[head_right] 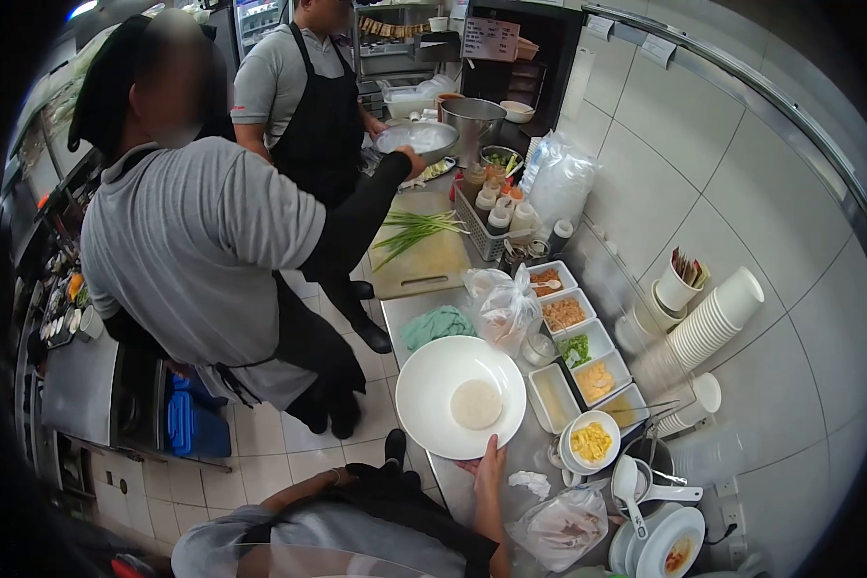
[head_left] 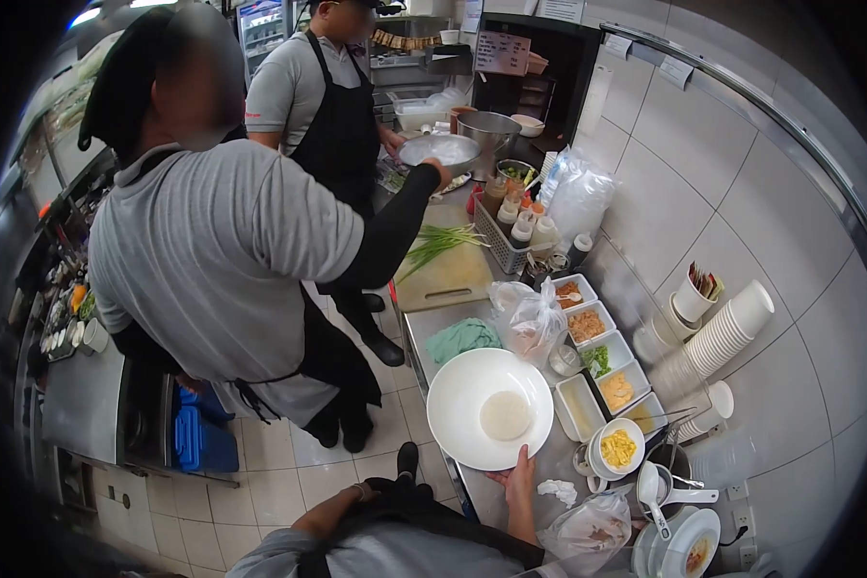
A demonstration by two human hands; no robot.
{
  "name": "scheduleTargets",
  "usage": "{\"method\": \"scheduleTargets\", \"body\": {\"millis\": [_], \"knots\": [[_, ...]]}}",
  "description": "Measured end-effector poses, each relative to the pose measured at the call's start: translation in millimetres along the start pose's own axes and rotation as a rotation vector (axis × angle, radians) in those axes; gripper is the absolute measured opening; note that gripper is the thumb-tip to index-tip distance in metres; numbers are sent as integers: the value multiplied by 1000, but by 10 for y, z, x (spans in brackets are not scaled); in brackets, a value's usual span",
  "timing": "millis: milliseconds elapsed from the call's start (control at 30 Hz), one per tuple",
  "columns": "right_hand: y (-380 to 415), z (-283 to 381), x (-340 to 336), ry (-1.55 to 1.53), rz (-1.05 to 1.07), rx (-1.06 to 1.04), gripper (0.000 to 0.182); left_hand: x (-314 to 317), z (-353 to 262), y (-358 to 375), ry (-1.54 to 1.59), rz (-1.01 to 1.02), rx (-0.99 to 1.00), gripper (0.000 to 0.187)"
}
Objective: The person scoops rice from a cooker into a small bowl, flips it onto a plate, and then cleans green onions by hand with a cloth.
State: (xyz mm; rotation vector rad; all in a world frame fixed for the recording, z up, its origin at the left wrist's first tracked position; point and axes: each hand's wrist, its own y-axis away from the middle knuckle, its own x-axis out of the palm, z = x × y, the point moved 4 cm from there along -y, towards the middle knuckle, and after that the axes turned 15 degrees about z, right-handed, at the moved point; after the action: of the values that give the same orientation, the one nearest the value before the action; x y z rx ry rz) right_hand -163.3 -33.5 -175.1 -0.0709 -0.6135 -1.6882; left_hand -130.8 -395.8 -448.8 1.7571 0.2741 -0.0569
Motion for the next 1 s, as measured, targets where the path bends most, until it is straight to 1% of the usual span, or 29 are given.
{"method": "scheduleTargets", "body": {"millis": [100,200,433,633,733,833,1000], "knots": [[-3,20,12,-3,1,-6,51,56,267,-460,-41,-45,15,67],[-18,-18,-10,-4,-9,-9,51,39,230,-373,-1,-44,10,67],[-41,-41,-31,12,-6,-18,49,-88,-150,440,124,-45,-3,71],[-3,17,21,-10,2,-26,48,-51,-83,332,160,-56,34,69],[-11,-1,1,4,-13,-19,49,-51,-88,305,148,-72,-10,67],[-22,-20,-13,1,0,-33,49,-60,-114,324,143,-59,13,64],[-38,-45,-29,-8,-2,-20,50,-34,-54,168,129,-81,15,67]]}}
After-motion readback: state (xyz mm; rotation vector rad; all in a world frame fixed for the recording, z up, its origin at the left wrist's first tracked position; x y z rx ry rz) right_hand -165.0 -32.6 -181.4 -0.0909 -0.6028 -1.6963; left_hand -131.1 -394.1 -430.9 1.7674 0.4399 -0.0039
